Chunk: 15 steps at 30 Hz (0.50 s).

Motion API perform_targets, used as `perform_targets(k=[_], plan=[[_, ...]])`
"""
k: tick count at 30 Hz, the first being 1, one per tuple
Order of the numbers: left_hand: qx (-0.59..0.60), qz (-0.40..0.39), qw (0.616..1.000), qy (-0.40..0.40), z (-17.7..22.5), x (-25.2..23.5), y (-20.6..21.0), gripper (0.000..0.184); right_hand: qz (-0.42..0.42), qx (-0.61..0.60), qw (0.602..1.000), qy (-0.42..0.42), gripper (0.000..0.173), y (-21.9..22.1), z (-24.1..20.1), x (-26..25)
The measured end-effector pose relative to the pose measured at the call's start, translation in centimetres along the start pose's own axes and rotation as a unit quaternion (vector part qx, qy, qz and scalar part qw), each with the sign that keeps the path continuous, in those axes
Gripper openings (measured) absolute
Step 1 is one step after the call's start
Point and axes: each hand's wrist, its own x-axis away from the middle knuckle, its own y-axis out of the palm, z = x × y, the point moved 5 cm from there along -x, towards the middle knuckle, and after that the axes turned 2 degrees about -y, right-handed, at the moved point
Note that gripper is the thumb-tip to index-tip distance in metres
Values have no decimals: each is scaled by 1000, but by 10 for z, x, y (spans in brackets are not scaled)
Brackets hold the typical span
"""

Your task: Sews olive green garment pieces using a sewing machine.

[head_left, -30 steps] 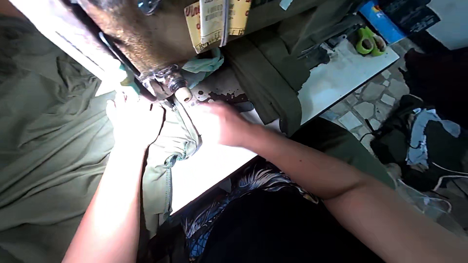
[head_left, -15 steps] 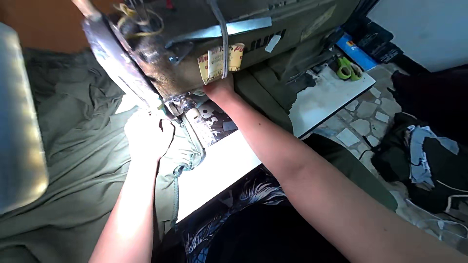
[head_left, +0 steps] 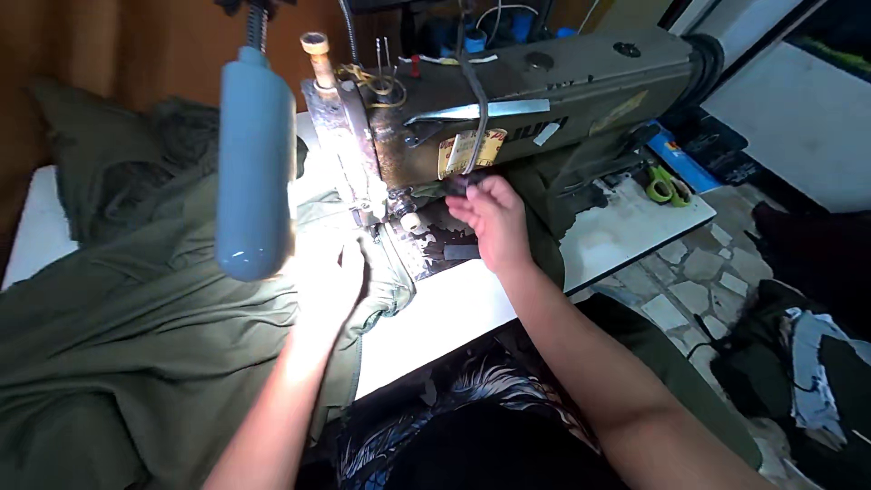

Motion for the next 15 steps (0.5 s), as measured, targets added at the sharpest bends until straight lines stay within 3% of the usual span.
perform_targets(k=[3, 5, 8, 10, 12, 15], plan=[[158, -37, 986, -22, 43, 34, -1, 30, -125, 75, 986, -84, 10, -3, 0, 47], [322, -87, 943, -8, 59, 46, 9, 38, -196, 96, 964, -149, 11, 2, -5, 72], [365, -43, 929, 42, 64, 56, 4, 13, -272, 57, 940, -196, 10, 5, -15, 87], [318, -11, 937, 142, 68, 61, -9, 12, -291, 47, 943, -152, 23, 2, -14, 82], [250, 11, 941, 226, 74, 66, -19, 13, -314, 66, 946, -53, 31, 4, -15, 72], [210, 12, 941, 264, 78, 70, -23, 13, -356, 51, 933, 36, 13, 15, -23, 72]])
